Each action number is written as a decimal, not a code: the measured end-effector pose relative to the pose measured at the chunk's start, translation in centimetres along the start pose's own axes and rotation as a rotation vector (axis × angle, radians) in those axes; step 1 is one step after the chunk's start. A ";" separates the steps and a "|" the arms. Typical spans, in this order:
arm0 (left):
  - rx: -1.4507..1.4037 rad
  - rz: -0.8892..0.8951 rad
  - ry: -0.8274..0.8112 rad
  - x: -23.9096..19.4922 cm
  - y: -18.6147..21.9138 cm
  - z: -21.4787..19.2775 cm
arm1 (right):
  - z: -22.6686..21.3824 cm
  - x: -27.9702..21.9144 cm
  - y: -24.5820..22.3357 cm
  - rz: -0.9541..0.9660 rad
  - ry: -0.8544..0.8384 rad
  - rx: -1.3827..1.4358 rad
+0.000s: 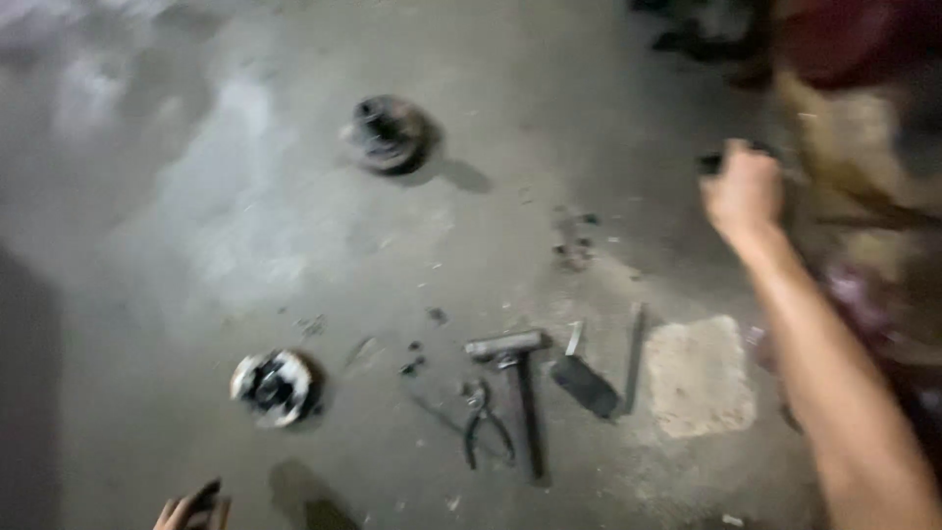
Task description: The person assembles a mechanical component on the floor, inserting small metal pieces into a circular housing. They use pliers to adjust and secure the parts within the assembly.
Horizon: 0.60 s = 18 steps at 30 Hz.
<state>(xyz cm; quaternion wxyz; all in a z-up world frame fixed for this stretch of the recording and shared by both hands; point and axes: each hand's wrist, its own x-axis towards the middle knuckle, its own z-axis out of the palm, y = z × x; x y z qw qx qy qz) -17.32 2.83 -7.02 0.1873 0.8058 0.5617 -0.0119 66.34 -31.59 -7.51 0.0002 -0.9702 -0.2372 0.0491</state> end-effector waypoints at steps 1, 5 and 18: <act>0.037 -0.048 0.001 -0.2 3.6 -2.5 | -0.4 -1.0 0.4 -0.094 0.094 -0.131; 0.081 -0.231 -0.234 -1.0 14.7 -10.4 | -0.9 -5.7 1.8 -0.171 0.324 -0.607; 0.193 0.792 -0.109 7.6 11.5 -8.0 | -15.2 -23.5 -21.2 -0.596 0.319 -0.454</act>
